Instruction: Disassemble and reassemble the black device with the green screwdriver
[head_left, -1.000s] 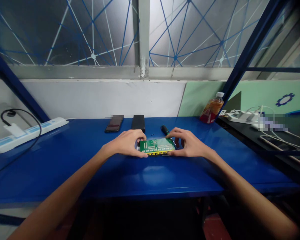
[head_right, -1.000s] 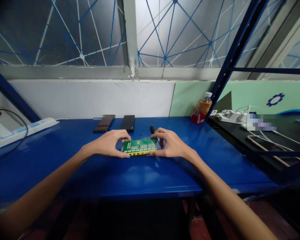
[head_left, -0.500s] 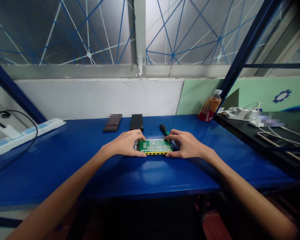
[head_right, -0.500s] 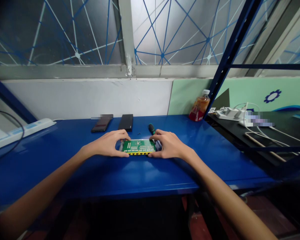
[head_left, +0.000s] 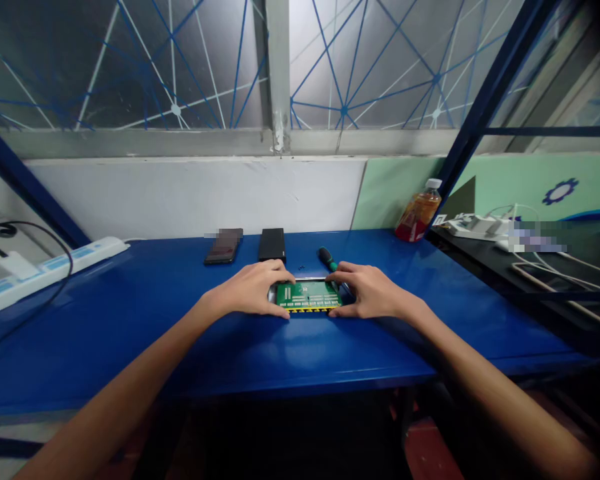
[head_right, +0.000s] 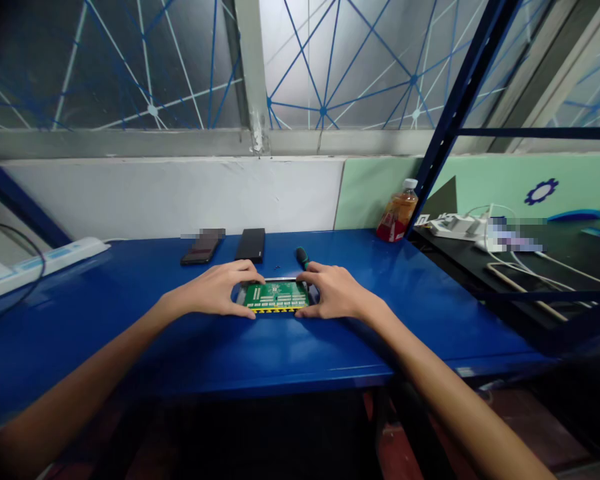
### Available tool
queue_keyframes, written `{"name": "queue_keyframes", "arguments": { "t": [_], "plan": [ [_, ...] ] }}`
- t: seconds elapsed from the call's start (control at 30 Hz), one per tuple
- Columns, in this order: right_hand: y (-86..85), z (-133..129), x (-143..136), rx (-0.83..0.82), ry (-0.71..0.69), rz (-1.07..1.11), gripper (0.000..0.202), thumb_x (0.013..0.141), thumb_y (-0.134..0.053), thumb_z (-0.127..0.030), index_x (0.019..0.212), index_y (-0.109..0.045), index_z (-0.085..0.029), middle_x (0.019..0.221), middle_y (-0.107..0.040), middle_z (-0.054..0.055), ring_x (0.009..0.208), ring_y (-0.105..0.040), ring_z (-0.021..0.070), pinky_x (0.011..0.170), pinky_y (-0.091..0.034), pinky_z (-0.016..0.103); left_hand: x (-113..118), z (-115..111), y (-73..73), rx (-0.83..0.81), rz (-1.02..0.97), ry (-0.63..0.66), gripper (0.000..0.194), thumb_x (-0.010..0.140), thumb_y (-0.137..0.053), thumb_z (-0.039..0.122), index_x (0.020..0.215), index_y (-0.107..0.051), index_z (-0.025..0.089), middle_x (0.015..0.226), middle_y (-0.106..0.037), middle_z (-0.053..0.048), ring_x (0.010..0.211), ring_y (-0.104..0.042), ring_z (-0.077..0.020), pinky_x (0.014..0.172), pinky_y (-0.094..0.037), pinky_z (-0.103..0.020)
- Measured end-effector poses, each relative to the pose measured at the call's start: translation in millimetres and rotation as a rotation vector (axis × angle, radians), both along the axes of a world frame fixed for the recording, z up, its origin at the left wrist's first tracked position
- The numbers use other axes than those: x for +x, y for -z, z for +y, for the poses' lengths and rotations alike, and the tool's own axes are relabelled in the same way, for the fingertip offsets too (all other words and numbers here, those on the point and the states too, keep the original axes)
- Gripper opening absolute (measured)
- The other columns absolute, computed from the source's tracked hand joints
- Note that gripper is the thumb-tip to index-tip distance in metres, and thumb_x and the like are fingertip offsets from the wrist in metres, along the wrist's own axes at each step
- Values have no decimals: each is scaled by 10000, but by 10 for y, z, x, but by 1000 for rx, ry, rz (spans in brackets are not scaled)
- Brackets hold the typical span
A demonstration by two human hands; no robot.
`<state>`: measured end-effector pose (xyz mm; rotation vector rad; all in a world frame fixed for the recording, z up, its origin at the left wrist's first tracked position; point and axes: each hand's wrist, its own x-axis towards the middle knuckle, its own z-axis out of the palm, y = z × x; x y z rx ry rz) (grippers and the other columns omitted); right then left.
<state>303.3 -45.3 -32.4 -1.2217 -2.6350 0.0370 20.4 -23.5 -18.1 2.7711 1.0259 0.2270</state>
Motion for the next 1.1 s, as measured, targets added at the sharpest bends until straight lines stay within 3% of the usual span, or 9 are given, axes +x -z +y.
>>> {"name": "queue_keyframes", "arguments": {
  "t": [0.23, 0.33, 0.47, 0.57, 0.67, 0.77, 0.9, 1.1],
  "plan": [
    [-30, -32, 14, 10, 16, 29, 858, 657, -684, -726, 1324, -545, -204, 1098, -627, 102, 780, -617, 228, 629, -429, 316, -2, 25, 44, 92, -37, 64, 660, 743, -683, 611, 1294, -554, 271, 1300, -505, -104, 1156, -498, -305, 920, -421, -426],
    [-69, 59, 56, 34, 52, 144, 779, 710, -656, -709, 1322, -531, -245, 1085, -641, 75, 806, -625, 212, 662, -447, 304, 44, 25, 99, 104, -72, 77, 706, 751, -664, 644, 1337, -524, 277, 1395, -458, -109, 1234, -452, -331, 993, -381, -475],
    [-165, 449, 67, 97, 203, 132, 525, 847, -561, -607, 1206, -601, -227, 965, -688, 56, 800, -639, 206, 648, -433, 291, 120, 11, 202, 63, -83, 93, 719, 754, -640, 682, 1346, -536, 288, 1401, -474, -112, 1226, -469, -343, 995, -391, -495],
    [-209, 796, 3, 39, 295, -36, 528, 830, -565, -618, 1152, -640, -205, 910, -719, 76, 819, -658, 248, 612, -416, 299, 142, 14, 253, 40, -91, 98, 632, 788, -619, 663, 1298, -592, 290, 1371, -501, -110, 1190, -504, -325, 969, -423, -479],
    [-142, 995, -72, -4, 372, -114, 617, 826, -517, -680, 1200, -621, -199, 925, -729, 110, 850, -671, 281, 621, -427, 313, 137, 22, 266, 34, -86, 93, 560, 830, -599, 619, 1285, -610, 293, 1361, -510, -107, 1191, -507, -314, 950, -446, -469],
    [28, 1010, -114, 9, 393, -158, 615, 831, -486, -691, 1188, -621, -208, 928, -734, 125, 897, -676, 315, 630, -437, 326, 130, 24, 260, 40, -84, 102, 543, 838, -605, 591, 1286, -613, 286, 1364, -510, -110, 1199, -505, -308, 960, -448, -467],
    [220, 929, -158, 29, 399, -158, 460, 873, -494, -545, 1139, -633, -197, 967, -732, 140, 888, -681, 308, 637, -434, 323, 126, 14, 255, 44, -83, 90, 542, 834, -615, 581, 1281, -619, 275, 1363, -510, -116, 1208, -501, -312, 961, -453, -464],
    [157, 881, -215, 74, 435, -84, 358, 828, -558, -470, 1038, -658, -199, 905, -733, 106, 841, -677, 278, 609, -404, 295, 134, -25, 229, 39, -77, 96, 517, 849, -595, 580, 1266, -625, 275, 1354, -513, -110, 1184, -515, -312, 957, -450, -469]
  ]
}}
